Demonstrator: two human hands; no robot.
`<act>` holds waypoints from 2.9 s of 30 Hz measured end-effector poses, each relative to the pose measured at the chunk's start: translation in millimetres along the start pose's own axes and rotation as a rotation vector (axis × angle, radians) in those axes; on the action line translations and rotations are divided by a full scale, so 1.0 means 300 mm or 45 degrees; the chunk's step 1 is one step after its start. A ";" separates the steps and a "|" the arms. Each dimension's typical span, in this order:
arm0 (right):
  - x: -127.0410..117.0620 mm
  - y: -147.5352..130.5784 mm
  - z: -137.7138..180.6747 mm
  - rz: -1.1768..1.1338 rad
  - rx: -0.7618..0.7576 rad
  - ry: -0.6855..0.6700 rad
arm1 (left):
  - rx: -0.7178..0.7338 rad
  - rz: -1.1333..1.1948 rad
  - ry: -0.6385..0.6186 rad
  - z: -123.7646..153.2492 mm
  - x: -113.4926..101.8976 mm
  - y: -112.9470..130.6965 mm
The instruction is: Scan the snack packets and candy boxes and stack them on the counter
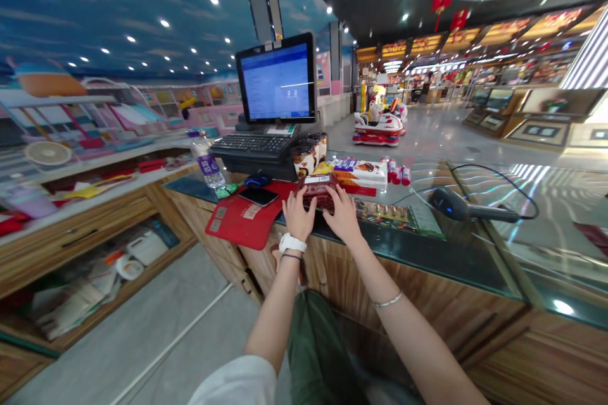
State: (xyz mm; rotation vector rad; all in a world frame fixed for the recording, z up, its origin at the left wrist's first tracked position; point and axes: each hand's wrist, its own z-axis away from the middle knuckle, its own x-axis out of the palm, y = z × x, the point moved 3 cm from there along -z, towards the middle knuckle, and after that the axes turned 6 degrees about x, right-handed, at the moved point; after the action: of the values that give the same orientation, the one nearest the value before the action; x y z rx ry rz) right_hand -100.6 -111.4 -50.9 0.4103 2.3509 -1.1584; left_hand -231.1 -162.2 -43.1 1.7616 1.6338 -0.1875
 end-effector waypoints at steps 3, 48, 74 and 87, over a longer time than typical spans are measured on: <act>-0.003 -0.002 -0.001 -0.036 -0.004 -0.003 | 0.007 0.116 0.046 -0.001 -0.008 -0.005; -0.778 0.479 -0.210 -1.065 0.408 0.198 | 0.861 0.316 -0.140 -0.170 0.238 0.681; -0.777 0.562 -0.204 -0.986 0.383 0.157 | 1.253 0.290 -0.342 -0.249 0.375 0.698; -0.934 0.603 -0.221 -0.099 -0.027 0.080 | 1.119 0.331 -0.292 -0.274 0.384 0.655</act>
State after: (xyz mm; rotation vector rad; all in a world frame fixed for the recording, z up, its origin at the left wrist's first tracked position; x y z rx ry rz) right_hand 198.8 34.8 17.4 0.3555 2.4508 -1.1706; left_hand -58.5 -9.6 31.6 2.4428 1.1999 -1.0689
